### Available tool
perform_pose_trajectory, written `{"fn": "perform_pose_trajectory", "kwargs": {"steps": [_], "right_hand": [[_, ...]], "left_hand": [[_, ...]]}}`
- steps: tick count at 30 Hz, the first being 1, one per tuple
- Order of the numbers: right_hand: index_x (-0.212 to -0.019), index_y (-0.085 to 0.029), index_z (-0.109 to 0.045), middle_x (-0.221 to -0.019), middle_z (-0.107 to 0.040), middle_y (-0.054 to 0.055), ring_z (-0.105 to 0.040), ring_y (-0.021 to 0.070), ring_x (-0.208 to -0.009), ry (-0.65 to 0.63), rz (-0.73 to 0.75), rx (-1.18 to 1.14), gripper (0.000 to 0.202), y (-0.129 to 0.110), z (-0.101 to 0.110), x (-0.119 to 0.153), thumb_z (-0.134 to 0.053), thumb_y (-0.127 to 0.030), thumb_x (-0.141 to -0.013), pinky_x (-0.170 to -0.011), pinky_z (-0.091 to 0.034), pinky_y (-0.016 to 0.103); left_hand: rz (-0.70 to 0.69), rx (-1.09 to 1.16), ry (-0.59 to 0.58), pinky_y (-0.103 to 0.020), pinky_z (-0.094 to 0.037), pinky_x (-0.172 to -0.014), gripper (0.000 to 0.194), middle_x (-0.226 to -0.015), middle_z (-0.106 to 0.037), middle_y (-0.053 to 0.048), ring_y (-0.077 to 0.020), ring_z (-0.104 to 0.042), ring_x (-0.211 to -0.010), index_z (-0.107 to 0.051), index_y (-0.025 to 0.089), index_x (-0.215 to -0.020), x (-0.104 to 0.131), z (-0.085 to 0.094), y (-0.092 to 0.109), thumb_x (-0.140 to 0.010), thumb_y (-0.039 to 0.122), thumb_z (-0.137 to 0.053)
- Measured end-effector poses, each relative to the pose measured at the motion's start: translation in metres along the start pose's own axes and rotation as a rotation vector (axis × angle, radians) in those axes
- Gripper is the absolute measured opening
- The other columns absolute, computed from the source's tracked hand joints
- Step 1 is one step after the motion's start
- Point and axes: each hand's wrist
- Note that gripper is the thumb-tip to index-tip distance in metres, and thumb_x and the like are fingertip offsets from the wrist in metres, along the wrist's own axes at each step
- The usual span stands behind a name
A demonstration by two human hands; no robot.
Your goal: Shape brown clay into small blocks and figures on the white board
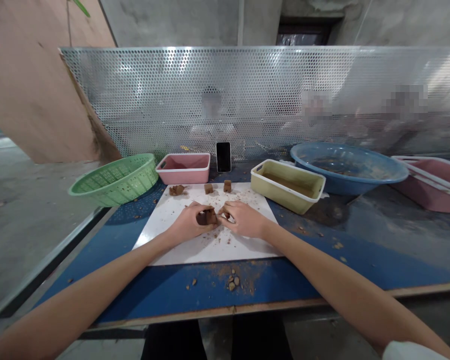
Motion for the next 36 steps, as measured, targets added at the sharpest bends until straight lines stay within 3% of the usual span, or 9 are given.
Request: {"fn": "perform_pose_trajectory", "kwargs": {"steps": [6,13,18,22,27,36], "right_hand": [[-0.129,-0.021,-0.072,-0.115,-0.059,0.013,-0.058,0.0254,-0.108,-0.01,0.045,-0.072,0.034,0.002,0.002,0.001,-0.049,-0.035,-0.107,-0.102,-0.049,0.043],[-0.12,-0.025,-0.077,-0.116,-0.056,0.011,-0.054,0.0251,-0.111,-0.049,0.09,-0.105,0.035,0.001,-0.003,0.001,-0.047,-0.037,-0.108,-0.105,-0.047,0.044],[-0.131,-0.024,-0.073,-0.119,-0.054,0.012,-0.052,0.0273,-0.116,-0.025,0.036,-0.092,0.038,0.002,-0.007,0.0,-0.045,-0.039,-0.109,-0.11,-0.044,0.049],[-0.115,-0.024,-0.078,-0.115,-0.055,0.011,-0.053,0.0259,-0.115,-0.041,0.072,-0.136,0.034,0.001,-0.006,-0.001,-0.048,-0.037,-0.108,-0.109,-0.044,0.047],[-0.134,-0.024,-0.071,-0.119,-0.054,0.013,-0.053,0.0278,-0.116,-0.024,0.051,-0.066,0.038,-0.001,-0.003,0.0,-0.049,-0.039,-0.107,-0.109,-0.043,0.049],[-0.122,-0.024,-0.077,-0.117,-0.06,0.013,-0.054,0.0276,-0.118,-0.004,0.046,-0.008,0.035,0.005,-0.004,-0.001,-0.048,-0.036,-0.108,-0.11,-0.039,0.051]], "left_hand": [[-0.007,0.052,-0.009,-0.037,-0.052,-0.087,0.02,-0.089,-0.078,-0.004,-0.0256,-0.066,-0.093,-0.077,0.023,-0.097,0.001,-0.002,-0.006,-0.081,0.035,-0.079],[0.033,0.048,0.015,-0.035,-0.053,-0.085,0.028,-0.093,-0.077,-0.006,-0.0254,-0.069,-0.094,-0.078,0.023,-0.099,0.002,-0.004,-0.011,-0.076,0.038,-0.083],[0.022,0.071,0.009,-0.034,-0.053,-0.085,0.023,-0.09,-0.077,-0.005,-0.0253,-0.069,-0.096,-0.078,0.024,-0.099,0.002,-0.005,-0.011,-0.08,0.038,-0.08],[0.056,0.05,0.022,-0.035,-0.054,-0.085,0.033,-0.094,-0.077,-0.006,-0.0258,-0.071,-0.094,-0.078,0.023,-0.105,0.002,-0.004,-0.011,-0.076,0.039,-0.083],[0.055,0.047,0.002,-0.037,-0.054,-0.085,0.025,-0.091,-0.077,-0.005,-0.0262,-0.07,-0.094,-0.078,0.023,-0.099,0.001,-0.002,-0.008,-0.079,0.037,-0.08],[0.027,0.061,0.01,-0.037,-0.054,-0.086,0.031,-0.095,-0.079,-0.006,-0.0273,-0.07,-0.098,-0.079,0.024,-0.107,0.001,-0.004,-0.01,-0.081,0.041,-0.08]]}}
Point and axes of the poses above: each hand's wrist, its own x-axis away from the middle knuckle, its own z-axis out of the back of the hand, y = z × x
